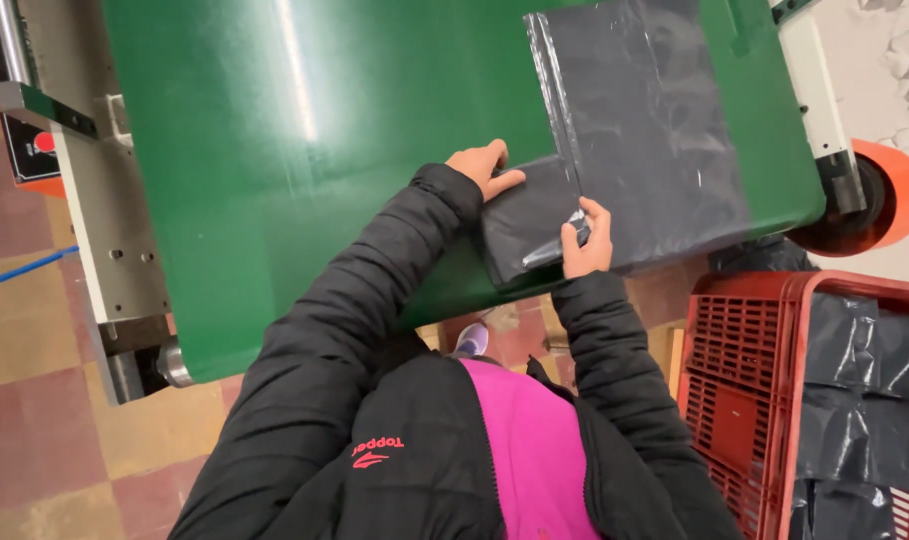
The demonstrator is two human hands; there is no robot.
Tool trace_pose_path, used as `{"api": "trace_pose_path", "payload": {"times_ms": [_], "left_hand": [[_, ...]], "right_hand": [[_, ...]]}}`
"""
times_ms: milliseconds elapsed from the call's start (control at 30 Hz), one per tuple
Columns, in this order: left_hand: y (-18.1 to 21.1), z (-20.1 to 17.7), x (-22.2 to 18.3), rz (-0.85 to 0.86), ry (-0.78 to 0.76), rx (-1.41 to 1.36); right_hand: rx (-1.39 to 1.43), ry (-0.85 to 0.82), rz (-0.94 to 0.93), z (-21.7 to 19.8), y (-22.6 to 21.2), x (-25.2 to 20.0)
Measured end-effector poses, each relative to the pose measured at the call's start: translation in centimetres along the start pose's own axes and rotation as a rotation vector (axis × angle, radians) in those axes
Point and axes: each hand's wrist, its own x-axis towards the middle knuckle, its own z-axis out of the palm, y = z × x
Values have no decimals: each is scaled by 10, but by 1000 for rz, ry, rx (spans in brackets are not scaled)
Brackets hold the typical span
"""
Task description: Folding black plastic bags coming off a conveyor belt and placing them into a red plastic crate.
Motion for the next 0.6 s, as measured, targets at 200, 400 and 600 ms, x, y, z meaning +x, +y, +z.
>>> {"api": "trace_pose_path", "payload": {"times_ms": [200,400,600], "left_hand": [[-5,10,-3,88,40,158],[19,21,-7,154,77,512],[25,27,5,-79,5,469]], "right_hand": [[-408,125,-214,15,-10,-17],[-1085,235,-508,25,-66,-9],[-732,-175,-590,61,-50,-45]]}}
